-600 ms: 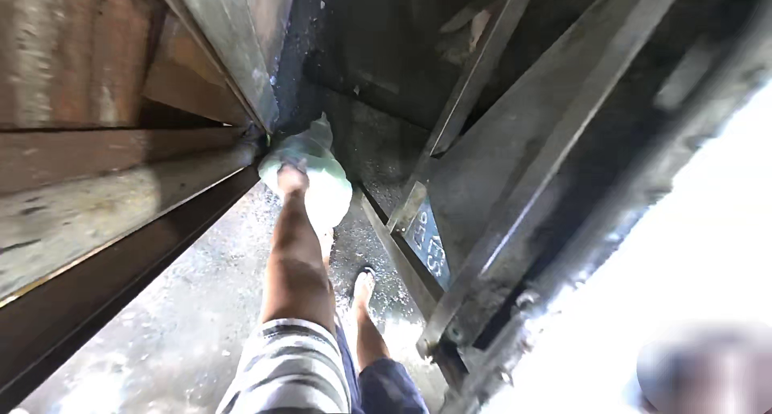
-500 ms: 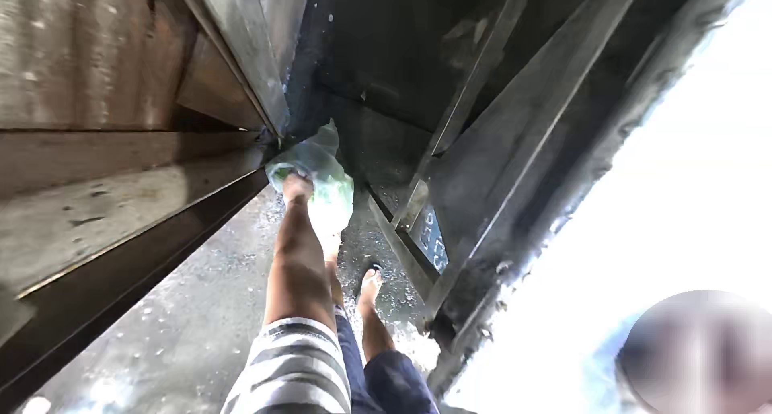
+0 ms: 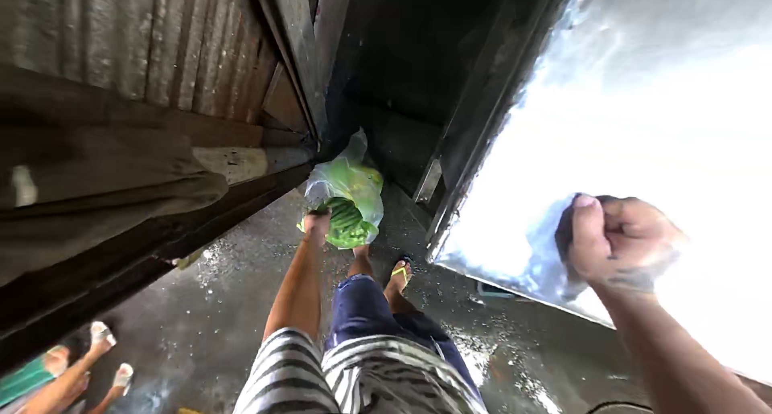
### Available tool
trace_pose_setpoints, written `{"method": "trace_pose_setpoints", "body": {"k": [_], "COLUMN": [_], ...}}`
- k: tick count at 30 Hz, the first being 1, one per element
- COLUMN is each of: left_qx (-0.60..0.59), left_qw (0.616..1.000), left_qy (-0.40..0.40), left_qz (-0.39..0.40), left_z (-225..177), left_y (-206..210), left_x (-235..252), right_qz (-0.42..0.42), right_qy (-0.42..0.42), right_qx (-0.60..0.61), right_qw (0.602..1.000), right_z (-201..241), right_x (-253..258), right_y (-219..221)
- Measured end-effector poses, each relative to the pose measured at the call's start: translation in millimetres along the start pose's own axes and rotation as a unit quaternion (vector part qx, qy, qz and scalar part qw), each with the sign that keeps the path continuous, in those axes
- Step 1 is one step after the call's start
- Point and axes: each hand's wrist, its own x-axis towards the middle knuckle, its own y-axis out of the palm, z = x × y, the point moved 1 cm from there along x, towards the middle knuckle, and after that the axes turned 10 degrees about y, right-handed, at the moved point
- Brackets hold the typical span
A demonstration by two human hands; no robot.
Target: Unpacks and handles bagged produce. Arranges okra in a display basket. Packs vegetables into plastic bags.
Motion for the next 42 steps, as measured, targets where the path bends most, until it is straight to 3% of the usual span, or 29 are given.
{"method": "trace_pose_setpoints", "body": {"k": [4, 7, 12, 14, 16, 18, 21, 25, 28, 31, 34, 38, 40, 42], "left_qx": [-0.030, -0.014, 0.018, 0.005, -0.028, -0.038, -0.010, -0.039, -0.089, 0.003, 0.141, 0.174, 0.206, 0.244], "left_qw": [0.994, 0.977, 0.884, 0.839, 0.803, 0.769, 0.739, 0.733, 0.719, 0.701, 0.663, 0.648, 0.643, 0.633], "left_qy": [0.090, 0.209, 0.466, 0.544, 0.595, 0.638, 0.674, 0.676, 0.686, 0.711, 0.732, 0.741, 0.738, 0.734], "left_qz": [-0.047, -0.047, 0.004, 0.007, 0.015, 0.011, 0.007, 0.068, 0.069, 0.063, 0.064, 0.035, -0.004, -0.034], "left_z": [-26.1, -49.2, -125.0, -158.7, -189.5, -222.2, -268.8, -317.1, -336.7, -332.6, -318.0, -310.3, -316.1, -327.4], "left_y": [-29.0, -70.3, -114.3, -114.7, -104.7, -85.4, -35.5, 45.3, 91.1, 130.7, 154.7, 167.3, 165.4, 160.4], "left_x": [-108.0, -201.6, -337.2, -382.4, -418.3, -442.8, -469.5, -483.8, -472.6, -442.0, -423.6, -424.1, -422.1, -418.1], "right_qz": [-0.008, 0.018, -0.005, 0.005, 0.040, 0.057, 0.068, 0.036, -0.010, -0.072, -0.068, 0.012, -0.029, -0.089], "right_qy": [0.054, 0.105, 0.110, 0.130, 0.152, 0.184, 0.206, 0.213, 0.246, 0.290, 0.258, 0.131, 0.102, 0.099], "right_qx": [-0.032, -0.013, 0.109, 0.250, 0.423, 0.509, 0.506, 0.510, 0.517, 0.538, 0.525, 0.421, 0.348, 0.321], "right_qw": [0.998, 0.994, 0.988, 0.959, 0.892, 0.839, 0.835, 0.833, 0.820, 0.788, 0.808, 0.898, 0.932, 0.938], "right_z": [0.8, 19.3, 12.2, 0.7, -11.4, -27.9, -69.3, -146.5, -201.8, -232.8, -215.1, -157.1, -133.7, -123.8], "right_x": [-0.3, -5.5, -16.4, -17.2, -18.8, -27.9, -51.4, -96.6, -133.3, -147.7, -122.9, -77.5, -63.7, -56.0], "right_y": [-4.0, -10.2, -24.8, -28.2, -39.1, -56.8, -95.5, -153.2, -181.1, -194.6, -198.6, -179.3, -159.3, -145.1]}}
